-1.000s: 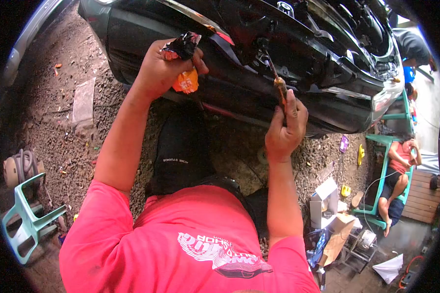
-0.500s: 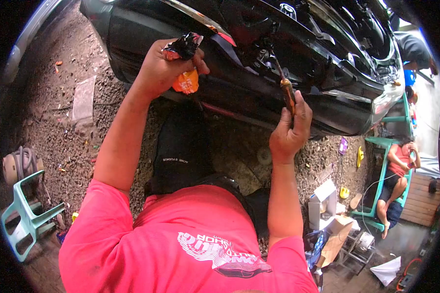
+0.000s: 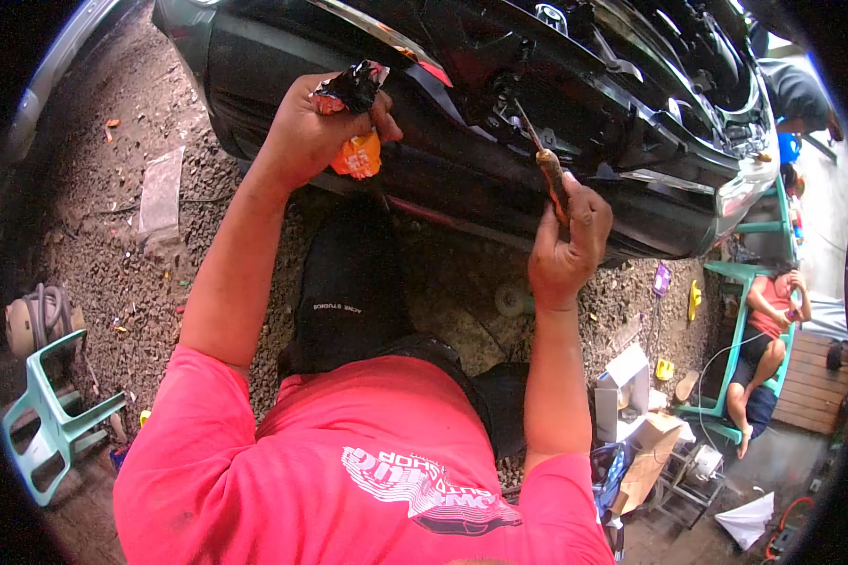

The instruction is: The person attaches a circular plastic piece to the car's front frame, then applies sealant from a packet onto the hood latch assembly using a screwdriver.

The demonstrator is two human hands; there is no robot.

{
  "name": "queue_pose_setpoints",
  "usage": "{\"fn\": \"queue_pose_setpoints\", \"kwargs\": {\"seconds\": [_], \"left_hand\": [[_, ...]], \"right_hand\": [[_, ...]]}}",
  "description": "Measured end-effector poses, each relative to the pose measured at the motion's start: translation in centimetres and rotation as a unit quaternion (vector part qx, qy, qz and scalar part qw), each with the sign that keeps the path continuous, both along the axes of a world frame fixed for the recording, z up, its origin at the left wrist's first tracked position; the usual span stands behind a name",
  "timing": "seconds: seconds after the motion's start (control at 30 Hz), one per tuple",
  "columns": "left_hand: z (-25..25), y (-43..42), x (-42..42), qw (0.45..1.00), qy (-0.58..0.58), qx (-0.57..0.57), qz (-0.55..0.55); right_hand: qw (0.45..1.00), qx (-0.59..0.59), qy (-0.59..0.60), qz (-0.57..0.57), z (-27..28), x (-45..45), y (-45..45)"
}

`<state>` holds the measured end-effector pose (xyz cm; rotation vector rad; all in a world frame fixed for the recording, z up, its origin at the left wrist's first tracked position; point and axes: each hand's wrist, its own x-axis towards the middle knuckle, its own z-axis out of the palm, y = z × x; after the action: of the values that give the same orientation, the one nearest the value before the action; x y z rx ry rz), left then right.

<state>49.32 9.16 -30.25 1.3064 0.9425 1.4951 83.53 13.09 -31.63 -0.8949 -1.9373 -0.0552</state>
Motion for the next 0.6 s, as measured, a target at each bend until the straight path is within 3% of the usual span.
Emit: {"fn": "queue_pose_setpoints", "kwargs": {"seconds": [0.6], "left_hand": [[0.2, 0.1, -0.2, 1.000, 0.024, 0.008, -0.002]], "right_hand": [[0.997, -0.062, 0.040, 0.028, 1.6, 0.5, -1.3]]}}
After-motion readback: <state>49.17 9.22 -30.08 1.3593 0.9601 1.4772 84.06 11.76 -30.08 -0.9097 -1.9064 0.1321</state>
